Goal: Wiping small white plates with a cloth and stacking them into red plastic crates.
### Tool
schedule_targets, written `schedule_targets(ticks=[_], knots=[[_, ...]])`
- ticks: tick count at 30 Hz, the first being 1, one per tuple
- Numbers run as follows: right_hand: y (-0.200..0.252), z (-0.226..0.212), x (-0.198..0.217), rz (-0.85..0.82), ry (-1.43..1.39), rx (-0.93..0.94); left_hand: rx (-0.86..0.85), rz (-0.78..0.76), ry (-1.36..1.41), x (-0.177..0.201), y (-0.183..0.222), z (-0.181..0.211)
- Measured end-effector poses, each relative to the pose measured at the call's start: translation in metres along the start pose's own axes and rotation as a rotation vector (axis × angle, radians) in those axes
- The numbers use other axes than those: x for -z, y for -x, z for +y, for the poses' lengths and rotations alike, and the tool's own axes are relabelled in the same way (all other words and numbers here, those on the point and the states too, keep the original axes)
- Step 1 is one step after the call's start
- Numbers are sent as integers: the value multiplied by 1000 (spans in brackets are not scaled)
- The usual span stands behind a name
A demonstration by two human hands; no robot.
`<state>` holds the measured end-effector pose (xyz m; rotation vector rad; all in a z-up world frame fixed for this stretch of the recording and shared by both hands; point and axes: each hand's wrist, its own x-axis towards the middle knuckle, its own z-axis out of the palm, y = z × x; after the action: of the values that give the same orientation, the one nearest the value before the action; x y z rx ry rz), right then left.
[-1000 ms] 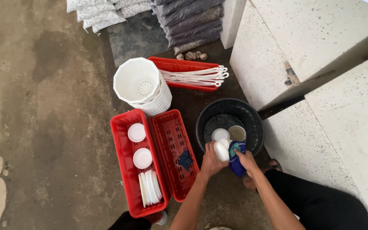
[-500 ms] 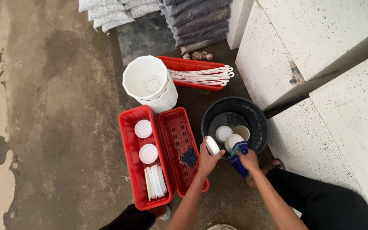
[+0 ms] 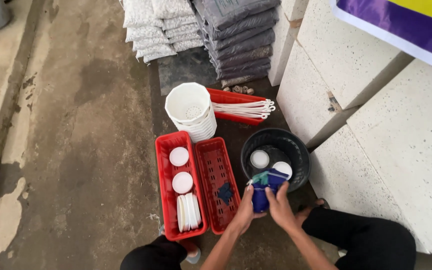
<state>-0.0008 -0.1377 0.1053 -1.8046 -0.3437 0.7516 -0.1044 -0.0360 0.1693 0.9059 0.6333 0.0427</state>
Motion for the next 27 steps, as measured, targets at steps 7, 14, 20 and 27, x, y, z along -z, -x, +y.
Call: schedule_targets(ticks=[7,14,20,27], knots=[[67,-61,-9,-356,600,424,-92,150,-52,27,48,23],[58,-50,-7,-473,866,1031,117,117,-199,9,98,65],[64,-62,-10,-558,1109,1253,265,55,-47,42,64,24],[51,-7,-29,37,986,924,73,186,258,18,47,-3]])
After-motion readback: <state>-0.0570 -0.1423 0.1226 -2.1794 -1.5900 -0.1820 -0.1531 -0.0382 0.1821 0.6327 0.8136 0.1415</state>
